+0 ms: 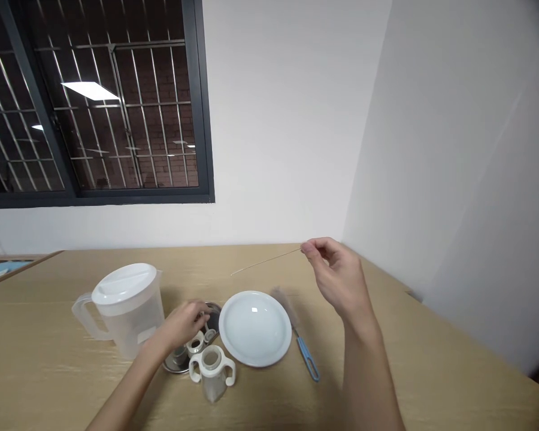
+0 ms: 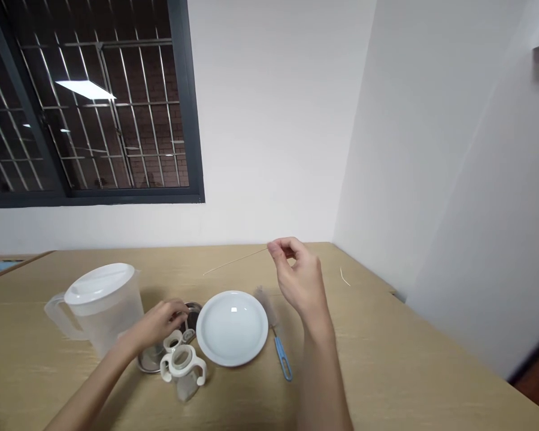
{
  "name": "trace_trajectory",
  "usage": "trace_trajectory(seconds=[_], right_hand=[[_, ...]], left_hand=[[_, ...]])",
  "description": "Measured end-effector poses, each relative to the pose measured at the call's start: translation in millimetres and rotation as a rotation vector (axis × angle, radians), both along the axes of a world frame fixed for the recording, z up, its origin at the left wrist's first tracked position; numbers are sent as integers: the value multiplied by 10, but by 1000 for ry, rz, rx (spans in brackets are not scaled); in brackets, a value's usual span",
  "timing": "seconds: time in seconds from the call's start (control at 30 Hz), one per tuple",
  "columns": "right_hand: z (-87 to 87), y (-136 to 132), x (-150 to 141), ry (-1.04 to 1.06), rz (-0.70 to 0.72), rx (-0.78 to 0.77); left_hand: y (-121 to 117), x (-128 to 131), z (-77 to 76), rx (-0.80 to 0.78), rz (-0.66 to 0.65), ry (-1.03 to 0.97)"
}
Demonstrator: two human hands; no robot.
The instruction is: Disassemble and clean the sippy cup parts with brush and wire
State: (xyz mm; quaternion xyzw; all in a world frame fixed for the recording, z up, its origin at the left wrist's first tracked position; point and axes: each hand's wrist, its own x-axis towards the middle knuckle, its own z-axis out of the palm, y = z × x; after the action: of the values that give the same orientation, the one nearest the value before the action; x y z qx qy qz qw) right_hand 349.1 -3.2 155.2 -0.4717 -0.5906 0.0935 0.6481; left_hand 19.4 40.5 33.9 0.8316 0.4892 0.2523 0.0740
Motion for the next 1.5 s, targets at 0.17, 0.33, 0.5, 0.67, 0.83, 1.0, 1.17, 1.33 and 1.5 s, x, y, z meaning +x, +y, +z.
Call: trace_trajectory(seconds=[0.17, 0.33, 0.5, 0.67, 0.83, 1.0, 1.17, 1.33, 1.5], right_hand=[[17, -6, -37, 66, 88, 33], [35, -35, -131, 124, 169, 36], [61, -76, -178, 155, 146, 27], [-40, -81, -151, 153, 127, -85], [-474, -93, -94, 84, 157, -295], [-1120, -111, -42, 60, 204, -386], [-1529, -101, -46, 39, 217, -423], [-1586, -116, -54, -8, 167, -427], [-1636, -140, -26, -35, 127, -436]], left_hand=[[-206, -178, 16, 81, 129, -146], [-320, -318, -246, 267, 249, -325], [-333, -383, -386, 348, 200, -306], [-349, -386, -455, 384, 142, -201], [-438, -301, -459, 315, 58, -188], [-505, -242, -420, 240, -25, -150], [-532, -243, -353, 117, -86, -108], [-568, -248, -326, -6, -135, -95], [-613, -220, -331, -101, -93, -102]])
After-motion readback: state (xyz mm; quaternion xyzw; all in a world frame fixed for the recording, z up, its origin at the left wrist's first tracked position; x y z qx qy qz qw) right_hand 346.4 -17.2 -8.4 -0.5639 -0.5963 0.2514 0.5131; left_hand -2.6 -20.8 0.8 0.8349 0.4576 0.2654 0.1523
